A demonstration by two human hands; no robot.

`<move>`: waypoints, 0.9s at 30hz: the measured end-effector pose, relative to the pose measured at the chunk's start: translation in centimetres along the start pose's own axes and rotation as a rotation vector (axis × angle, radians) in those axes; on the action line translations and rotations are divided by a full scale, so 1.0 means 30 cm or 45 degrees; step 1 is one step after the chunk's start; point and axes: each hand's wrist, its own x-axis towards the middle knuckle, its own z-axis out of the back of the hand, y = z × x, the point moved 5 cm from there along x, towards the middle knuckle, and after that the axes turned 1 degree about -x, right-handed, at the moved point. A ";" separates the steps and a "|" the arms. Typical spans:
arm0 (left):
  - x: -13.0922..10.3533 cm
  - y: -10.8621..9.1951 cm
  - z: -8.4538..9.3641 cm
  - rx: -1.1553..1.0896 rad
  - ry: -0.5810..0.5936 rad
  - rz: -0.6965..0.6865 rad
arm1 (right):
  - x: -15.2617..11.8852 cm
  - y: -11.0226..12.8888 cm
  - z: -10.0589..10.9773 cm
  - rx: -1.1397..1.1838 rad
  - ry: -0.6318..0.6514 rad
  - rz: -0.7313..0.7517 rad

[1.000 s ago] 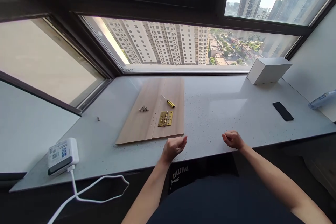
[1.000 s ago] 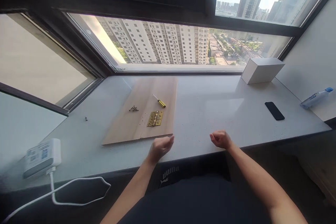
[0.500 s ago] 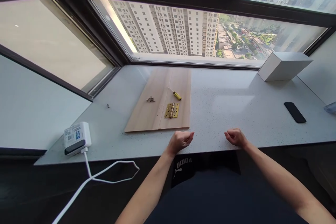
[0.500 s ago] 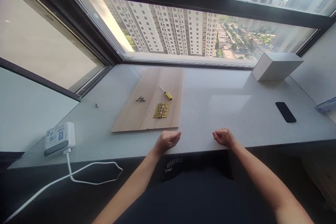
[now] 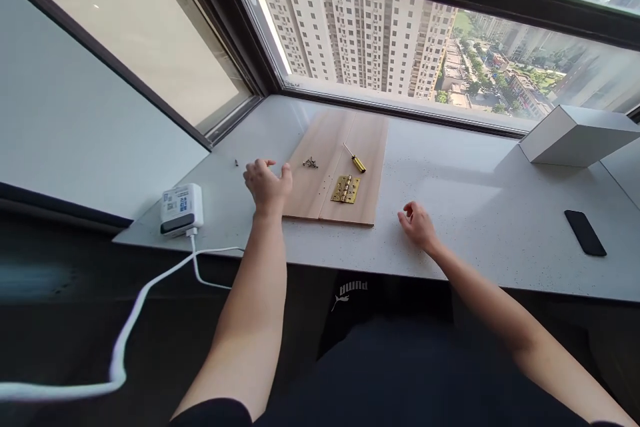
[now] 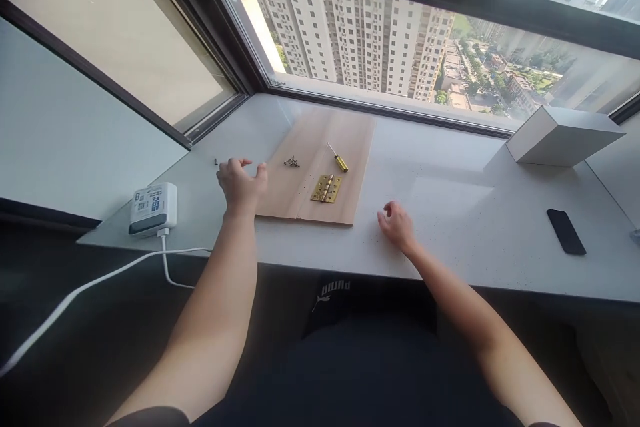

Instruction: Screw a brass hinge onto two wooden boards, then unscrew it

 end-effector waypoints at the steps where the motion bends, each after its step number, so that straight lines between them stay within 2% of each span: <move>1: 0.020 0.018 -0.009 0.016 0.049 0.101 | 0.037 0.035 -0.012 0.018 -0.012 -0.016; 3: 0.041 0.050 -0.032 0.051 0.167 0.262 | 0.109 0.093 -0.029 0.064 -0.037 -0.044; 5: 0.048 0.069 -0.050 0.058 0.235 0.315 | 0.175 0.130 -0.035 0.102 -0.066 -0.078; 8: 0.044 0.080 -0.074 0.035 0.312 0.281 | 0.253 0.159 -0.035 0.126 -0.105 -0.101; 12: 0.033 0.078 -0.094 0.003 0.361 0.209 | 0.312 0.184 -0.044 0.104 -0.090 -0.102; 20: 0.015 0.080 -0.102 0.052 0.364 0.183 | 0.327 0.257 -0.124 0.059 0.082 -0.043; 27: -0.016 0.086 -0.105 0.121 0.397 0.175 | 0.284 0.249 -0.101 0.065 0.113 -0.023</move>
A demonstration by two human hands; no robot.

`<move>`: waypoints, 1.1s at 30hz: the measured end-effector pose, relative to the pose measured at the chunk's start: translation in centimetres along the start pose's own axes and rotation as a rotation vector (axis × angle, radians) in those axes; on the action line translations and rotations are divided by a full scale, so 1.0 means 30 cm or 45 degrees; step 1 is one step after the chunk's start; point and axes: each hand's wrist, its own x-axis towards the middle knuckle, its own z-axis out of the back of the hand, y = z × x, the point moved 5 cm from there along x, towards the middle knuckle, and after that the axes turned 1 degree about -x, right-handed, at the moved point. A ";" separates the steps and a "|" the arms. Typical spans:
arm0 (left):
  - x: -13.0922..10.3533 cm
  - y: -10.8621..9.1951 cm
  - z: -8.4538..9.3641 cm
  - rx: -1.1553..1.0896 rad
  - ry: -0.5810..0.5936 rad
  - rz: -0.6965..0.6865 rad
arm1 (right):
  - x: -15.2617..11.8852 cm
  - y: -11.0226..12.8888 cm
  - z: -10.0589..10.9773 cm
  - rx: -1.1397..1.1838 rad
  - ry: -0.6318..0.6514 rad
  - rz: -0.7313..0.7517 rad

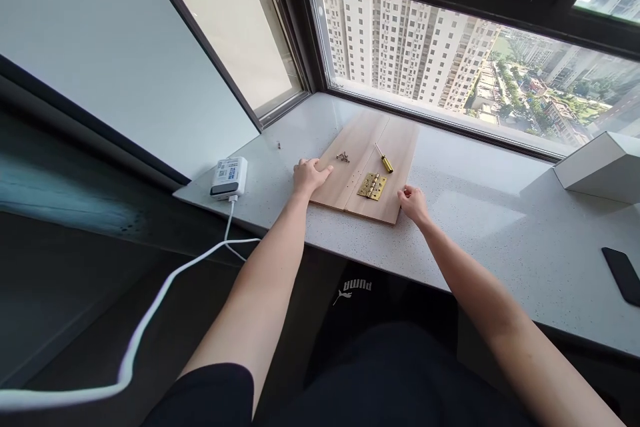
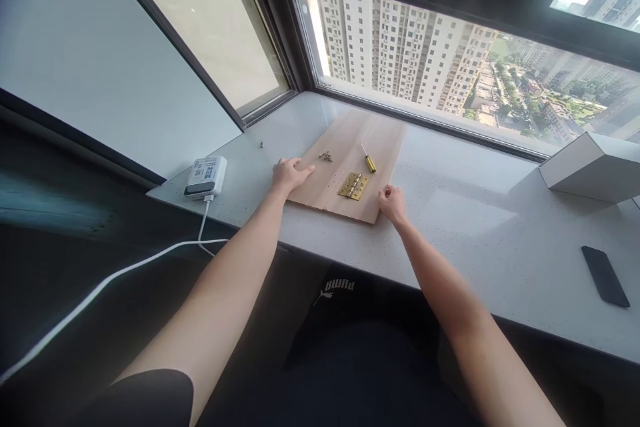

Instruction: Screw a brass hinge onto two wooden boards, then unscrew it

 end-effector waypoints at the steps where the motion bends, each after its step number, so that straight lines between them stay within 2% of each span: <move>1: -0.006 0.000 -0.003 0.004 -0.001 -0.004 | -0.011 -0.004 0.005 -0.001 -0.002 -0.002; 8: -0.078 -0.009 -0.049 0.018 0.006 -0.061 | -0.107 -0.054 0.051 -0.049 -0.026 -0.059; 13: -0.155 -0.044 -0.085 0.025 0.045 -0.121 | -0.186 -0.106 0.119 -0.104 -0.032 -0.121; 21: -0.316 -0.134 -0.186 -0.025 0.120 -0.246 | -0.328 -0.258 0.278 -0.055 -0.154 -0.271; 25: -0.396 -0.195 -0.238 -0.078 0.222 -0.279 | -0.400 -0.340 0.356 -0.015 -0.233 -0.342; 33: -0.482 -0.314 -0.261 0.017 0.394 -0.328 | -0.466 -0.452 0.435 -0.049 -0.315 -0.427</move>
